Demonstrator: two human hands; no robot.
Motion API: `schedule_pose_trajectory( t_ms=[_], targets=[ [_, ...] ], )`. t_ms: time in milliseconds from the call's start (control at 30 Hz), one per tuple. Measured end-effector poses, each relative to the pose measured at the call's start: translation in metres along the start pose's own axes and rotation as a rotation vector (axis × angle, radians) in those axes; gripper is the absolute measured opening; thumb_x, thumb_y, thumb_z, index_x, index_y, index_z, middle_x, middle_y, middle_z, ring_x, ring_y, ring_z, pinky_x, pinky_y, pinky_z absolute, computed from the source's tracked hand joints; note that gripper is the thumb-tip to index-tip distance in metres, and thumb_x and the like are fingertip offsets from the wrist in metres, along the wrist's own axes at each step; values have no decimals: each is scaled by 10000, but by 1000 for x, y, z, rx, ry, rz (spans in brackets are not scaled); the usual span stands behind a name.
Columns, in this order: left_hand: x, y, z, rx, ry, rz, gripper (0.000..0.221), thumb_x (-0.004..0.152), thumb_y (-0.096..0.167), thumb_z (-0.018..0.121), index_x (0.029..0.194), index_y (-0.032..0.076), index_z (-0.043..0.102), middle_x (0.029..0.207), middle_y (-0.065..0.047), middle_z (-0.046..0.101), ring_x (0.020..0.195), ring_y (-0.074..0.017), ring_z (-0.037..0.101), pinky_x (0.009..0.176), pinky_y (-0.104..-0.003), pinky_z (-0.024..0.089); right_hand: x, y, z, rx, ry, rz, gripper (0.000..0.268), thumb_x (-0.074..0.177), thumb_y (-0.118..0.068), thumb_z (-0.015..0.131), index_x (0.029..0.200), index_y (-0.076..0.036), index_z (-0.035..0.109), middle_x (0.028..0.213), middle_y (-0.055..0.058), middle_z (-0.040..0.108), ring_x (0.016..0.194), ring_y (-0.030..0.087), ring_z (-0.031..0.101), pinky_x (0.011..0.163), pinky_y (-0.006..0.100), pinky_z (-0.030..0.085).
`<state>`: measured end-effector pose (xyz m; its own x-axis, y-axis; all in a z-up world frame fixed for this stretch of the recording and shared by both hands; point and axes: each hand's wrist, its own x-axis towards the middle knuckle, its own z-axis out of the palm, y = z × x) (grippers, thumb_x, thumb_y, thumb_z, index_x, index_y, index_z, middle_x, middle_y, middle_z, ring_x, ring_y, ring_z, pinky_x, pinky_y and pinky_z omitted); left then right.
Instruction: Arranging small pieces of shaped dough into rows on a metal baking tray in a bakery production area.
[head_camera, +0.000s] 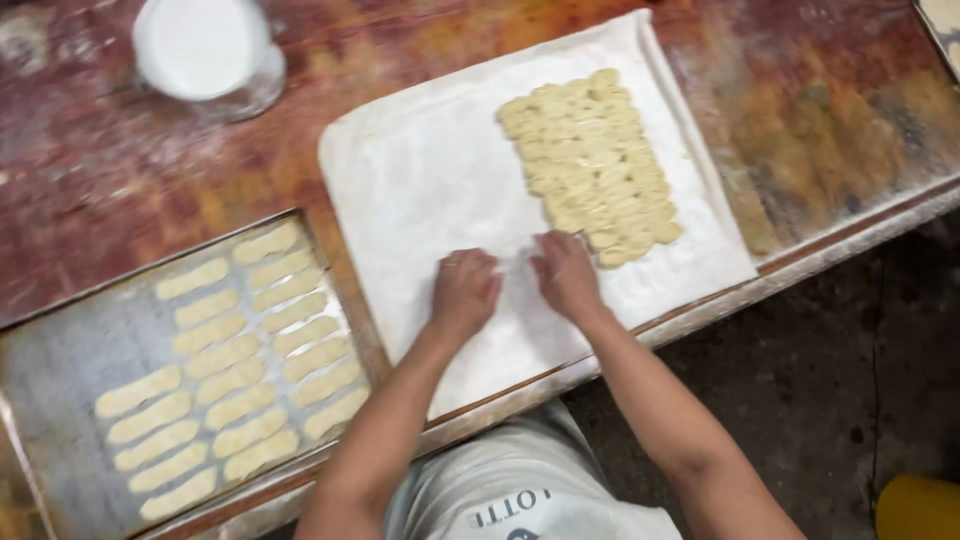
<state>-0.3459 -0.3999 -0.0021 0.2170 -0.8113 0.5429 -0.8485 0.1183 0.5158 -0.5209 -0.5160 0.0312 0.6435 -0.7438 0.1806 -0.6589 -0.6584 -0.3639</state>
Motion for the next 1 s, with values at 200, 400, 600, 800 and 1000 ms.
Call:
schedule_pose_trajectory(
  t_ms=[200,400,600,800,1000],
  targets=[
    [83,61,120,180,-173,65,276,878,270,577,1108,141,660,976,-48,641,924,-288,644,745,-419,489,31,95,-24,-256,29,-13,177,836,-319,651,976,-230,711,1045,-48,618,1020,259,586,763,380,497],
    [54,64,65,175,-263,155,160,931,194,558,1037,162,673,949,-27,619,960,-270,611,786,-402,451,24,93,-40,-209,46,-41,86,865,-246,651,837,-213,725,1019,-44,650,1040,248,587,804,372,488],
    [12,30,16,-744,-341,-843,210,909,211,713,1095,116,728,959,-115,745,925,-248,706,809,-376,552,42,46,-70,187,141,-94,136,903,-138,697,1033,-124,735,1050,84,627,981,358,613,823,414,511],
    [5,-1,-116,-1537,-10,-1021,330,816,-42,714,1130,-100,632,924,-173,654,762,-268,728,687,-365,655,56,-132,-60,1168,-527,-11,410,878,-16,680,1284,-23,629,1077,107,641,843,166,617,761,297,552],
    [-110,-127,-224,-1043,156,-901,401,815,-85,696,1191,16,601,997,-136,662,781,-199,716,651,-292,639,46,-296,69,1114,-635,7,277,878,-12,712,1148,42,681,740,114,648,616,164,651,630,289,579]
  ],
)
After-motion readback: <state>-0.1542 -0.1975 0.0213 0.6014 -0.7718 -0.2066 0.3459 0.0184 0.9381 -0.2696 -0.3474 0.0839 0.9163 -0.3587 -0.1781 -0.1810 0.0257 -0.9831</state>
